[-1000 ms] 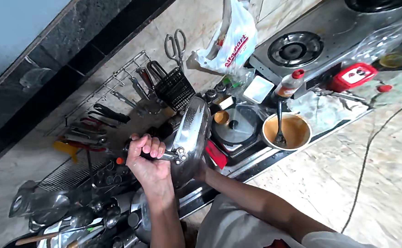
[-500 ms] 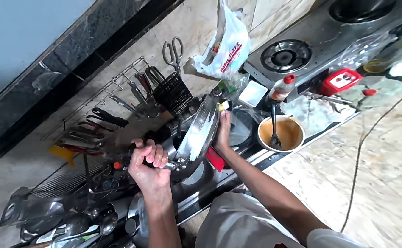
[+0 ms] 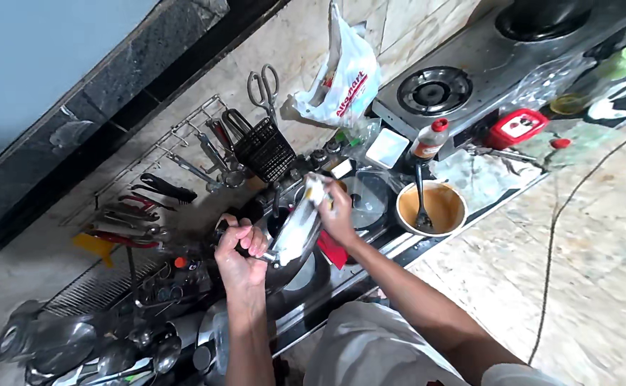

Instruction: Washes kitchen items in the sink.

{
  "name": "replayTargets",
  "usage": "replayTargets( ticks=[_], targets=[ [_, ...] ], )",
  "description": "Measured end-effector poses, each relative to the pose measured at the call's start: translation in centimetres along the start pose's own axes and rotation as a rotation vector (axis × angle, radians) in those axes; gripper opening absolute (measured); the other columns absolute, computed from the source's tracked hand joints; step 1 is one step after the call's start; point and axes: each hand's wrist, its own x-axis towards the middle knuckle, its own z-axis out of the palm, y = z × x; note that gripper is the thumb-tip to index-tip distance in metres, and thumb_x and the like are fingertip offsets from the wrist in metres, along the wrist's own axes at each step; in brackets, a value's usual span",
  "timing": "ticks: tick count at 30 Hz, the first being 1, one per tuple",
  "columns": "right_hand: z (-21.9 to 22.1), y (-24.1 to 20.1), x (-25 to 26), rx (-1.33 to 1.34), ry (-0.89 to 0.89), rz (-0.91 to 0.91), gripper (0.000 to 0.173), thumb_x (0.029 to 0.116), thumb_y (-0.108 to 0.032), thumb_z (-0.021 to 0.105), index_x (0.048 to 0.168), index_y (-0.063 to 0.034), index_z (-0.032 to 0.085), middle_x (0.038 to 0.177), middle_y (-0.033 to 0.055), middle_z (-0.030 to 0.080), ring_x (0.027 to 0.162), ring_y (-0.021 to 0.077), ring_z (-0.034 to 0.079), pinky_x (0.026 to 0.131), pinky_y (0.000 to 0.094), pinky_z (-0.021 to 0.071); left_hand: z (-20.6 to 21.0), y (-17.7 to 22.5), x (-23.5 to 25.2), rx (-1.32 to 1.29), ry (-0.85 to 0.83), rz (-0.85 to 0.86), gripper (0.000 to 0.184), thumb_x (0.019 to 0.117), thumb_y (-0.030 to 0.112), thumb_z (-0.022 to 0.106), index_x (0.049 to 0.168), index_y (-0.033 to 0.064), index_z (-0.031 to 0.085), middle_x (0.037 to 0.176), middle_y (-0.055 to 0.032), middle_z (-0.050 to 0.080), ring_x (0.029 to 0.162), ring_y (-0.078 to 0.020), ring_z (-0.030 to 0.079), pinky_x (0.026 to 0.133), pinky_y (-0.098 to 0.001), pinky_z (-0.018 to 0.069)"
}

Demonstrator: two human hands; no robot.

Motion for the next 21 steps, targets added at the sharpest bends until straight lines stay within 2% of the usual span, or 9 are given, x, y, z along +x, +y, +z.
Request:
replayTargets(
  ticks=[2, 4, 5, 7, 10, 13, 16, 19, 21],
  targets=[
    [-1.5, 2.8, 0.9, 0.098, -0.056, 0.267, 0.02, 0.1054, -0.022, 0.052, 0.115, -0.0074, 0.062, 0.117, 0.0086, 0.067, 0.1, 0.0172, 0.066, 0.081, 0.0395, 0.0578, -0.4, 1.4, -0.5, -0.021, -0.091, -0.049, 0.011, 0.0844, 0.002, 0.054, 0.085, 0.0105, 0.06, 0.051, 0.0016, 0.047, 0.041, -0.0083, 0.051, 0.041, -0.0216, 0.0453],
    [-2.6, 5.5, 0.5, 0.137, -0.09, 0.424, 0.029, 0.1107, -0.032, 0.04, 0.127, -0.0149, 0.057, 0.114, 0.0064, 0.069, 0.098, 0.0171, 0.067, 0.081, 0.0417, 0.058, -0.9, 2.7, -0.5, -0.023, -0.18, -0.126, 0.009, 0.0822, 0.002, 0.062, 0.086, 0.0107, 0.063, 0.053, 0.0008, 0.05, 0.043, -0.0081, 0.053, 0.042, -0.0211, 0.0461],
    [-2.9, 6.4, 0.0, 0.138, -0.072, 0.462, 0.035, 0.1107, -0.036, 0.037, 0.128, -0.0147, 0.057, 0.111, 0.007, 0.069, 0.097, 0.0174, 0.067, 0.081, 0.0424, 0.0582, -1.3, 3.3, -0.1, 0.003, -0.207, -0.171, 0.01, 0.081, 0.004, 0.065, 0.087, 0.0119, 0.065, 0.054, 0.0013, 0.051, 0.043, -0.0072, 0.052, 0.042, -0.0202, 0.0456],
    [-3.3, 6.9, -0.7, 0.116, -0.058, 0.506, 0.039, 0.11, -0.04, 0.038, 0.123, -0.0113, 0.062, 0.102, 0.0072, 0.067, 0.09, 0.017, 0.065, 0.077, 0.0417, 0.0571, -2.2, 4.4, 1.2, 0.11, -0.228, -0.236, 0.012, 0.0811, 0.006, 0.061, 0.087, 0.0152, 0.064, 0.056, 0.0033, 0.05, 0.042, -0.0045, 0.049, 0.041, -0.0174, 0.0427],
    [-4.1, 5.4, -2.3, 0.033, -0.171, 0.561, 0.032, 0.1059, -0.034, 0.049, 0.104, -0.0075, 0.066, 0.085, 0.0057, 0.063, 0.076, 0.0154, 0.061, 0.069, 0.0395, 0.0537, -3.6, 5.7, 3.4, 0.329, -0.187, -0.273, 0.013, 0.0877, 0.007, 0.051, 0.093, 0.0157, 0.058, 0.061, 0.0047, 0.048, 0.041, -0.0011, 0.042, 0.038, -0.0139, 0.0374],
    [-4.7, 3.8, -4.4, 0.008, -0.449, 0.631, 0.03, 0.1042, -0.03, 0.055, 0.105, -0.0036, 0.069, 0.091, 0.007, 0.067, 0.083, 0.0131, 0.065, 0.08, 0.0379, 0.0569, -4.9, 6.7, 4.5, 0.522, -0.141, -0.285, 0.007, 0.0925, 0.01, 0.054, 0.096, 0.0145, 0.056, 0.061, 0.0051, 0.046, 0.04, -0.0009, 0.042, 0.037, -0.0138, 0.0384],
    [-5.0, 2.4, -5.5, 0.013, -0.871, 0.594, 0.031, 0.1062, -0.031, 0.052, 0.11, -0.0047, 0.068, 0.093, 0.0052, 0.065, 0.083, 0.0101, 0.061, 0.08, 0.0334, 0.0532, -5.1, 7.3, 4.2, 0.72, -0.091, -0.21, 0.007, 0.0923, 0.011, 0.058, 0.098, 0.0132, 0.061, 0.057, 0.0047, 0.047, 0.04, -0.0019, 0.044, 0.037, -0.0156, 0.0405],
    [-3.2, 0.0, -6.7, -0.089, -1.263, 0.535, 0.031, 0.1063, -0.024, 0.053, 0.123, -0.0016, 0.066, 0.111, 0.0191, 0.07, 0.101, 0.0294, 0.068, 0.092, 0.0527, 0.0546, -5.7, 7.7, 3.2, 0.966, -0.083, -0.07, 0.014, 0.0886, 0.011, 0.065, 0.102, 0.0128, 0.064, 0.066, 0.0016, 0.056, 0.043, -0.0054, 0.048, 0.038, -0.0194, 0.0429],
    [-1.1, -2.3, -8.1, -0.135, -1.386, 0.579, 0.032, 0.1059, -0.023, 0.055, 0.124, 0.0024, 0.065, 0.116, 0.0257, 0.068, 0.11, 0.0399, 0.066, 0.098, 0.0636, 0.0501, -5.8, 7.0, 2.4, 1.147, -0.09, 0.037, 0.022, 0.0871, 0.012, 0.07, 0.109, 0.0112, 0.066, 0.071, 0.0009, 0.063, 0.044, -0.0073, 0.051, 0.039, -0.0222, 0.0452]
  ],
)
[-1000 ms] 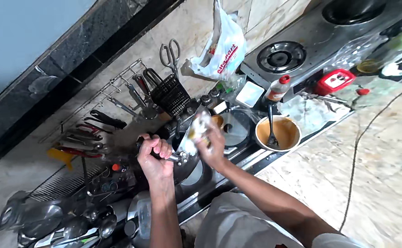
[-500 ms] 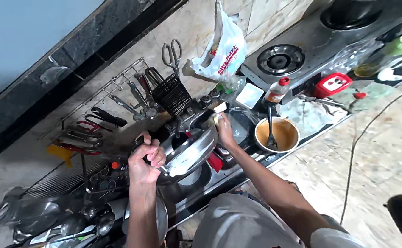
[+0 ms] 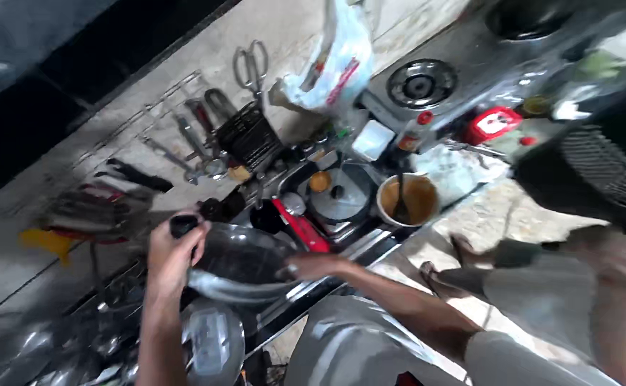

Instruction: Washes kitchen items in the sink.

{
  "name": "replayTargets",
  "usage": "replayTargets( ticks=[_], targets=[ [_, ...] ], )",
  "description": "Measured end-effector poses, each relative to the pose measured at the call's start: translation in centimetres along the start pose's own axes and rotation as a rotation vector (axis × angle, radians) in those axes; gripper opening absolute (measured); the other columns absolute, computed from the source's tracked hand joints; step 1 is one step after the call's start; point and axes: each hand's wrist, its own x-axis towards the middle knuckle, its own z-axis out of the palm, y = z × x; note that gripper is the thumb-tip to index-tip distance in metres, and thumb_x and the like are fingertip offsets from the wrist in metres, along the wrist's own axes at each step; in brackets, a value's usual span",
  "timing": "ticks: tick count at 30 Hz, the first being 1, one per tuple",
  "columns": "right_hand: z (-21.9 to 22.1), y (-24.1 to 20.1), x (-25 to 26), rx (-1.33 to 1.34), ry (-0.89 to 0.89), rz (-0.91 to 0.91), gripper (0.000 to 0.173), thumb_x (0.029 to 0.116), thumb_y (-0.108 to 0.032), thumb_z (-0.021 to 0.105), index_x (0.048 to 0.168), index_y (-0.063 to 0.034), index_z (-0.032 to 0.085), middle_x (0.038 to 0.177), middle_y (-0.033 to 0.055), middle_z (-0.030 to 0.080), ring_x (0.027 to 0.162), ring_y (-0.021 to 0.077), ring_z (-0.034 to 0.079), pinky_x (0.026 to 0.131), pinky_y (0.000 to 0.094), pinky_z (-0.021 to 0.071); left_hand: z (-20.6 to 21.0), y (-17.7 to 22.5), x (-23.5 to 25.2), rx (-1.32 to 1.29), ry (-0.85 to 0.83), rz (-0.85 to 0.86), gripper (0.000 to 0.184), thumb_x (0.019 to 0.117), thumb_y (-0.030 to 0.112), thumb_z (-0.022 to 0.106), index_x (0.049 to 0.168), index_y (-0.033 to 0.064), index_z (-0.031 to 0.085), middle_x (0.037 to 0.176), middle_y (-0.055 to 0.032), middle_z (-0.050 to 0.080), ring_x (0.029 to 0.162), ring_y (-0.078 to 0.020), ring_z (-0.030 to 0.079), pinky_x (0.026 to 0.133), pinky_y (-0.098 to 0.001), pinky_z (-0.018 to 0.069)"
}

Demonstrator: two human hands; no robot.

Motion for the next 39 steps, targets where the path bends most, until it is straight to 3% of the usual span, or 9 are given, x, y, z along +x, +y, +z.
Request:
replayTargets(
  ticks=[3, 9, 11, 18, 21, 27, 31, 35, 39],
  targets=[
    [3.3, -4.2, 1.8, 0.329, 0.03, -0.001, 0.046, 0.1099, -0.039, 0.046, 0.119, 0.0034, 0.062, 0.1, 0.0209, 0.065, 0.09, 0.0299, 0.064, 0.082, 0.0534, 0.0528, 1.7, -0.8, -1.3, 0.367, 0.085, 0.079, 0.033, 0.0825, 0.023, 0.075, 0.11, 0.0071, 0.067, 0.081, -0.0014, 0.068, 0.051, -0.0098, 0.059, 0.044, -0.0302, 0.0523],
    [5.0, -11.8, 5.7, 1.115, 0.306, -0.062, 0.044, 0.1126, -0.035, 0.038, 0.134, -0.0017, 0.057, 0.117, 0.013, 0.066, 0.104, 0.0169, 0.064, 0.095, 0.0393, 0.053, 3.6, -2.4, -3.7, 0.759, 0.217, 0.223, 0.043, 0.0874, 0.031, 0.074, 0.112, -0.0034, 0.068, 0.102, -0.0273, 0.071, 0.097, -0.0413, 0.07, 0.087, -0.0633, 0.0501],
    [5.4, -10.4, 5.0, 0.926, 0.231, -0.12, 0.046, 0.1125, -0.031, 0.04, 0.139, 0.0023, 0.056, 0.132, 0.0203, 0.063, 0.12, 0.0238, 0.061, 0.107, 0.0449, 0.0472, 3.4, -2.5, -3.9, 0.758, 0.308, 0.215, 0.042, 0.0893, 0.029, 0.074, 0.113, -0.0045, 0.067, 0.105, -0.0269, 0.071, 0.101, -0.0396, 0.069, 0.092, -0.0601, 0.0488],
    [5.6, 0.5, 4.1, -0.006, -0.106, -0.111, 0.035, 0.1056, -0.026, 0.057, 0.118, 0.005, 0.069, 0.113, 0.0256, 0.07, 0.109, 0.0387, 0.067, 0.1, 0.061, 0.0496, 2.1, -5.9, -5.4, 0.675, 0.653, 0.541, 0.029, 0.0867, 0.023, 0.079, 0.09, -0.0042, 0.071, 0.081, -0.0139, 0.074, 0.075, -0.0114, 0.073, 0.071, -0.0268, 0.0589],
    [6.3, 4.3, 5.6, -0.3, -0.086, -0.178, 0.029, 0.1025, -0.021, 0.061, 0.12, 0.0015, 0.069, 0.125, 0.0262, 0.066, 0.121, 0.0439, 0.061, 0.108, 0.0627, 0.0441, 1.6, -7.0, -5.8, 0.721, 0.8, 0.687, 0.025, 0.0865, 0.024, 0.077, 0.084, -0.0004, 0.07, 0.074, -0.0106, 0.072, 0.068, -0.0101, 0.071, 0.064, -0.0235, 0.0564],
    [4.3, 8.6, 11.4, -0.616, 0.071, -0.388, 0.037, 0.0978, -0.003, 0.063, 0.135, -0.0033, 0.064, 0.145, 0.0241, 0.055, 0.139, 0.0444, 0.048, 0.119, 0.0656, 0.0312, -0.2, -6.2, -7.0, 0.609, 0.653, 0.798, 0.025, 0.0866, 0.024, 0.074, 0.076, 0.0031, 0.067, 0.068, -0.0066, 0.069, 0.063, -0.0065, 0.068, 0.058, -0.0222, 0.0549],
    [-0.5, 6.3, 17.5, -0.788, 0.292, -0.346, 0.039, 0.1078, -0.012, 0.046, 0.145, -0.0116, 0.057, 0.151, 0.0133, 0.055, 0.144, 0.0359, 0.045, 0.122, 0.0629, 0.0245, -0.9, -5.1, -8.1, 0.547, 0.506, 0.78, 0.022, 0.0866, 0.024, 0.074, 0.078, 0.0049, 0.067, 0.07, -0.0024, 0.069, 0.066, -0.0021, 0.067, 0.061, -0.0184, 0.0553],
    [-1.5, -1.7, 20.5, -0.997, 0.675, -0.801, 0.024, 0.1054, -0.017, 0.053, 0.123, -0.0209, 0.07, 0.133, 0.0034, 0.067, 0.13, 0.0263, 0.057, 0.114, 0.0568, 0.0367, -0.5, -5.5, -8.2, 0.444, 0.447, 0.754, 0.019, 0.0851, 0.021, 0.075, 0.079, 0.0048, 0.068, 0.071, -0.0013, 0.069, 0.067, -0.0018, 0.067, 0.062, -0.0189, 0.057],
    [2.7, -7.3, 16.7, -0.586, 0.335, -0.98, 0.032, 0.1046, -0.021, 0.056, 0.126, -0.0023, 0.07, 0.135, 0.0146, 0.068, 0.133, 0.0302, 0.058, 0.121, 0.0453, 0.0328, -0.1, -5.7, -8.0, 0.39, 0.445, 0.772, 0.018, 0.0843, 0.019, 0.076, 0.08, 0.0044, 0.067, 0.073, -0.0015, 0.07, 0.069, -0.0024, 0.068, 0.064, -0.0191, 0.0579]
  ],
)
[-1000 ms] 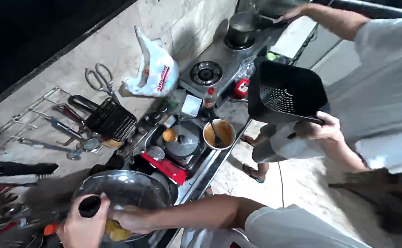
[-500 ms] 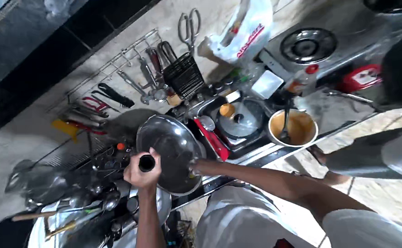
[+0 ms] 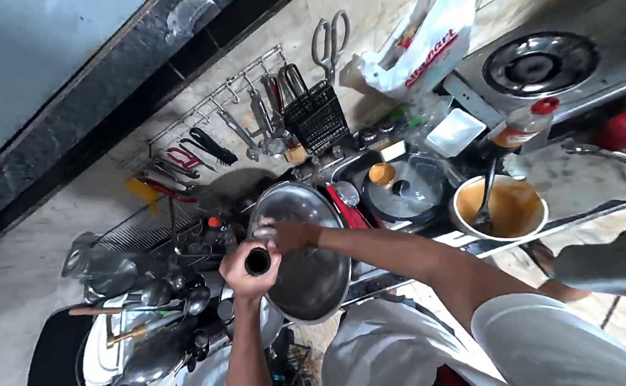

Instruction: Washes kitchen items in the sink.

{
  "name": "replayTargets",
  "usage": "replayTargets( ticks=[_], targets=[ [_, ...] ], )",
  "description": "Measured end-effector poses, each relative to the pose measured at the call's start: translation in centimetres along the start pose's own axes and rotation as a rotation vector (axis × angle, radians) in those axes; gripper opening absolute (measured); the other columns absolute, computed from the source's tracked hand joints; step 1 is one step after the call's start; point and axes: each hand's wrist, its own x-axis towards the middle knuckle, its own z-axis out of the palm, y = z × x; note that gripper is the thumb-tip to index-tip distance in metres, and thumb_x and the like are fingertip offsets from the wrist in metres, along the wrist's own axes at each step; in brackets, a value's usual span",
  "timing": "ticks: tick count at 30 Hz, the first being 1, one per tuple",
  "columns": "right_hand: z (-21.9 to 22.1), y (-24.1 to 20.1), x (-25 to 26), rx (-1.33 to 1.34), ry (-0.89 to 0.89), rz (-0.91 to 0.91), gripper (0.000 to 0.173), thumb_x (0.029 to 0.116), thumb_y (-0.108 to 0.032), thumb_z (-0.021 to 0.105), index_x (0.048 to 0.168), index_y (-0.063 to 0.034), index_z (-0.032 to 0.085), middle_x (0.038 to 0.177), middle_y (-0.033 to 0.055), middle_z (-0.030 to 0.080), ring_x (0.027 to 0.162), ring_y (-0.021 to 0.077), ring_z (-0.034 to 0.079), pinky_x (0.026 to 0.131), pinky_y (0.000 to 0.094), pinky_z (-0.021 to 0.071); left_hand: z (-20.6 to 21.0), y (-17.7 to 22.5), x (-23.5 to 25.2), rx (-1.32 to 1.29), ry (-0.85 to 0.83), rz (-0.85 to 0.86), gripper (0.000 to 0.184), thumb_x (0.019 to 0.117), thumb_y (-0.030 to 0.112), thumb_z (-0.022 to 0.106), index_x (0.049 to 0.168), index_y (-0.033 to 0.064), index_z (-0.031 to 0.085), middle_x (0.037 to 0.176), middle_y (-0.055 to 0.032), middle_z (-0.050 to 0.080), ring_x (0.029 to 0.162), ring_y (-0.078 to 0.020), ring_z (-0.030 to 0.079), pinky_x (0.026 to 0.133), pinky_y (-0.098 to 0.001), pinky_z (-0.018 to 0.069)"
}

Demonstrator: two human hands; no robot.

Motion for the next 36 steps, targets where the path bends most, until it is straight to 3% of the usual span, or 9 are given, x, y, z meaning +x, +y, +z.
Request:
replayTargets(
  ticks=[4, 7, 11, 15, 19, 23, 27, 33, 36],
  targets=[
    [1.7, 4.3, -1.8, -0.149, 0.203, 0.231, 0.022, 0.0986, -0.006, 0.062, 0.116, -0.007, 0.075, 0.129, 0.0153, 0.069, 0.129, 0.0334, 0.06, 0.117, 0.0519, 0.0407, -0.3, 0.4, 0.2, 0.008, 0.033, -0.004, 0.018, 0.0843, 0.019, 0.075, 0.076, 0.0049, 0.067, 0.069, -0.0013, 0.068, 0.065, -0.0028, 0.067, 0.06, -0.0193, 0.0564],
    [2.4, 8.9, -6.8, -0.266, 0.199, 0.648, 0.03, 0.0974, -0.009, 0.065, 0.127, -0.0106, 0.069, 0.137, 0.0184, 0.061, 0.132, 0.039, 0.054, 0.113, 0.058, 0.0434, -1.0, 0.3, 0.2, 0.073, 0.097, -0.001, 0.02, 0.0847, 0.02, 0.075, 0.076, 0.0048, 0.066, 0.069, -0.0006, 0.068, 0.065, -0.0012, 0.066, 0.06, -0.0176, 0.0558],
    [4.3, 5.0, -13.3, -0.077, -0.088, 0.898, 0.051, 0.1012, -0.037, 0.059, 0.145, -0.0114, 0.057, 0.151, 0.0213, 0.05, 0.141, 0.0412, 0.047, 0.116, 0.0602, 0.0383, -1.0, -0.6, 0.3, 0.208, 0.214, 0.032, 0.022, 0.0868, 0.023, 0.073, 0.077, 0.0036, 0.067, 0.069, -0.0014, 0.067, 0.065, -0.0012, 0.067, 0.061, -0.0174, 0.0556],
    [4.6, 1.7, -15.4, 0.166, -0.243, 0.862, 0.048, 0.0933, -0.017, 0.069, 0.138, -0.003, 0.059, 0.144, 0.0267, 0.052, 0.136, 0.0427, 0.05, 0.114, 0.0547, 0.0434, -1.0, -1.4, 0.4, 0.289, 0.215, -0.013, 0.023, 0.0852, 0.021, 0.073, 0.077, 0.001, 0.066, 0.068, -0.0036, 0.067, 0.064, -0.0014, 0.066, 0.06, -0.0174, 0.055],
    [3.3, 0.6, -13.3, 0.459, 0.189, 1.107, 0.038, 0.0946, -0.019, 0.063, 0.131, -0.0083, 0.065, 0.136, 0.0137, 0.062, 0.126, 0.0242, 0.059, 0.109, 0.044, 0.0491, -1.6, -1.2, -0.3, 0.302, 0.19, -0.113, 0.022, 0.0833, 0.022, 0.073, 0.078, 0.0012, 0.067, 0.07, -0.0024, 0.068, 0.067, 0.0018, 0.066, 0.063, -0.0154, 0.0549],
    [0.4, -3.7, -4.9, 0.467, 0.538, 0.853, 0.033, 0.1029, -0.016, 0.054, 0.132, -0.0046, 0.066, 0.139, 0.0135, 0.062, 0.128, 0.0212, 0.059, 0.109, 0.0407, 0.0503, -1.1, -0.4, -1.2, 0.212, 0.152, -0.129, 0.02, 0.0828, 0.02, 0.074, 0.078, 0.0023, 0.067, 0.07, -0.0007, 0.068, 0.067, 0.0015, 0.066, 0.062, -0.016, 0.056],
    [1.9, -4.2, 2.3, 0.153, 0.521, 0.341, 0.026, 0.0996, -0.022, 0.062, 0.119, -0.0103, 0.075, 0.138, 0.0096, 0.065, 0.14, 0.0281, 0.051, 0.121, 0.0529, 0.0343, -0.4, 0.3, -1.8, 0.117, 0.11, -0.072, 0.02, 0.0793, 0.021, 0.077, 0.08, 0.0034, 0.068, 0.073, -0.0021, 0.071, 0.069, -0.0022, 0.069, 0.065, -0.0192, 0.0586],
    [4.3, -2.6, 6.1, -0.11, 0.648, 0.107, 0.021, 0.0961, -0.027, 0.068, 0.085, -0.0105, 0.075, 0.087, 0.0052, 0.073, 0.089, 0.0198, 0.069, 0.092, 0.0415, 0.0537, -2.9, 0.6, -2.8, 0.145, 0.219, -0.066, 0.017, 0.0821, 0.02, 0.074, 0.076, 0.0053, 0.066, 0.07, 0.0001, 0.068, 0.066, -0.0015, 0.067, 0.061, -0.0184, 0.0572],
    [4.8, -2.2, 7.0, -0.114, 0.669, 0.176, 0.026, 0.0957, -0.032, 0.066, 0.08, -0.0113, 0.072, 0.081, 0.0045, 0.07, 0.083, 0.0192, 0.068, 0.085, 0.0409, 0.0548, -4.7, 1.0, -3.2, 0.126, 0.252, -0.075, 0.018, 0.083, 0.02, 0.074, 0.076, 0.0055, 0.066, 0.069, 0.0014, 0.067, 0.065, -0.0008, 0.066, 0.06, -0.018, 0.0565]
  ],
)
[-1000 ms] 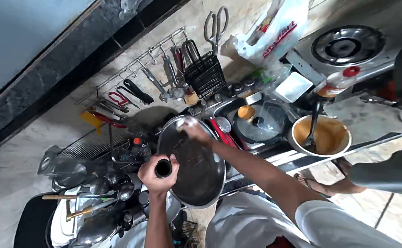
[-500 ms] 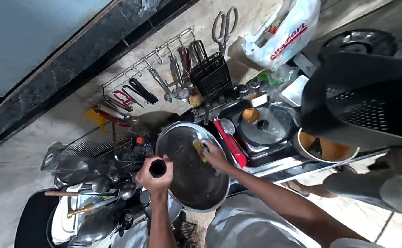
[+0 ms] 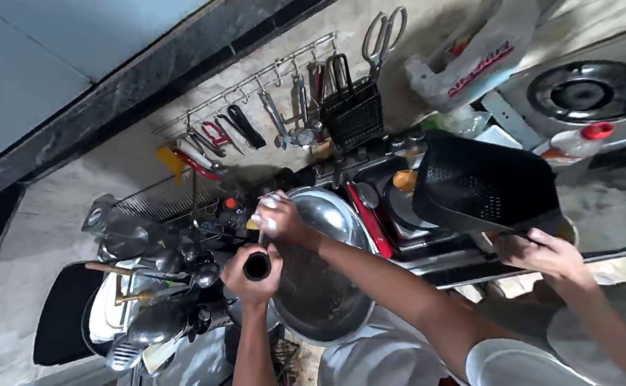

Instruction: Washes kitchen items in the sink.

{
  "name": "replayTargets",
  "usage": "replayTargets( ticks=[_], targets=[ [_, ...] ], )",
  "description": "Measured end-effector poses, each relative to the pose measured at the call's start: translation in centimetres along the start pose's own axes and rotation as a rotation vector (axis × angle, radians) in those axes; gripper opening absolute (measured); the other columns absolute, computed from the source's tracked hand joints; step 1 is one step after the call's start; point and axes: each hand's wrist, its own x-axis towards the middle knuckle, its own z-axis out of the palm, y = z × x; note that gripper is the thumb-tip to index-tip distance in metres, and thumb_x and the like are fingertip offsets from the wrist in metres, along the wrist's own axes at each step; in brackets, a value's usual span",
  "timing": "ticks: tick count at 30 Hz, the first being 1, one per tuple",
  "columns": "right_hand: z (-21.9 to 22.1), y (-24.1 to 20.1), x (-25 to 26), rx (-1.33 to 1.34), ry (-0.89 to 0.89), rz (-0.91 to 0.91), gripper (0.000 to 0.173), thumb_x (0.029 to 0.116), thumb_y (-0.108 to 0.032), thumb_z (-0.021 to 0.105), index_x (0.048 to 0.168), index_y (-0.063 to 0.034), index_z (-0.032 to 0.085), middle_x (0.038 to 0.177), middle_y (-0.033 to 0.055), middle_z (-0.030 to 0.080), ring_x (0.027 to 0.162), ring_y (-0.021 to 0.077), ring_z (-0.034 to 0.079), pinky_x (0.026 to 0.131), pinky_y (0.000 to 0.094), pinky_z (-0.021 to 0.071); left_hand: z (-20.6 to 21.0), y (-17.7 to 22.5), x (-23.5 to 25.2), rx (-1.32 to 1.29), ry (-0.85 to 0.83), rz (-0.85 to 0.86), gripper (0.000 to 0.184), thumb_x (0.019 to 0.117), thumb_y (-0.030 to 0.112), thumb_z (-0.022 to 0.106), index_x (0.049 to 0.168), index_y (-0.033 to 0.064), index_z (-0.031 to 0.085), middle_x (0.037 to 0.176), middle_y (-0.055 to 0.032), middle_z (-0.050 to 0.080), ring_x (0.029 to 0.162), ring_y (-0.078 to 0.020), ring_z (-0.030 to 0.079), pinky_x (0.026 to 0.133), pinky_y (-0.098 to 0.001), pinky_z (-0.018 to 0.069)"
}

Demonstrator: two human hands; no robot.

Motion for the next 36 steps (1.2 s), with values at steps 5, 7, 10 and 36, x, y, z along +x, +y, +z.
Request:
replayTargets(
  ticks=[5, 7, 10, 36],
  targets=[
    [-0.3, 0.9, 0.5, -0.16, -0.139, 0.206, 0.039, 0.0979, -0.046, 0.065, 0.086, -0.01, 0.072, 0.088, 0.0083, 0.072, 0.083, 0.024, 0.07, 0.078, 0.0456, 0.0589, -4.2, 0.1, 0.5, 0.013, 0.02, 0.003, 0.018, 0.0838, 0.022, 0.075, 0.08, 0.0069, 0.067, 0.072, 0.0032, 0.068, 0.067, 0.0001, 0.066, 0.062, -0.0177, 0.057],
    [-1.5, 1.5, -0.2, -0.195, -0.253, 0.453, 0.047, 0.1019, -0.053, 0.057, 0.099, -0.0087, 0.073, 0.096, 0.0128, 0.071, 0.085, 0.031, 0.07, 0.076, 0.0544, 0.0586, -6.5, 0.4, 0.9, 0.055, 0.03, 0.011, 0.02, 0.0858, 0.024, 0.075, 0.082, 0.006, 0.068, 0.074, 0.0033, 0.069, 0.069, 0.0004, 0.067, 0.064, -0.0177, 0.0581],
    [-2.7, 3.4, -3.0, -0.126, -0.365, 0.801, 0.056, 0.1029, -0.058, 0.051, 0.115, -0.0066, 0.069, 0.099, 0.0205, 0.071, 0.09, 0.0402, 0.07, 0.08, 0.0637, 0.0562, -10.0, 1.1, 1.5, 0.141, 0.063, 0.043, 0.024, 0.0897, 0.027, 0.074, 0.084, 0.0047, 0.067, 0.075, 0.0029, 0.068, 0.072, 0.0014, 0.067, 0.068, -0.0166, 0.0568],
    [-9.8, -12.6, -20.0, 1.308, -0.234, 1.979, 0.053, 0.1061, -0.048, 0.051, 0.145, -0.0117, 0.051, 0.128, 0.0134, 0.066, 0.113, 0.0269, 0.068, 0.095, 0.0466, 0.059, -18.8, 9.5, -3.2, 0.806, 0.466, 0.027, 0.025, 0.092, 0.015, 0.072, 0.088, -0.0086, 0.066, 0.078, -0.0129, 0.067, 0.076, -0.0095, 0.068, 0.071, -0.0229, 0.0542]
  ],
)
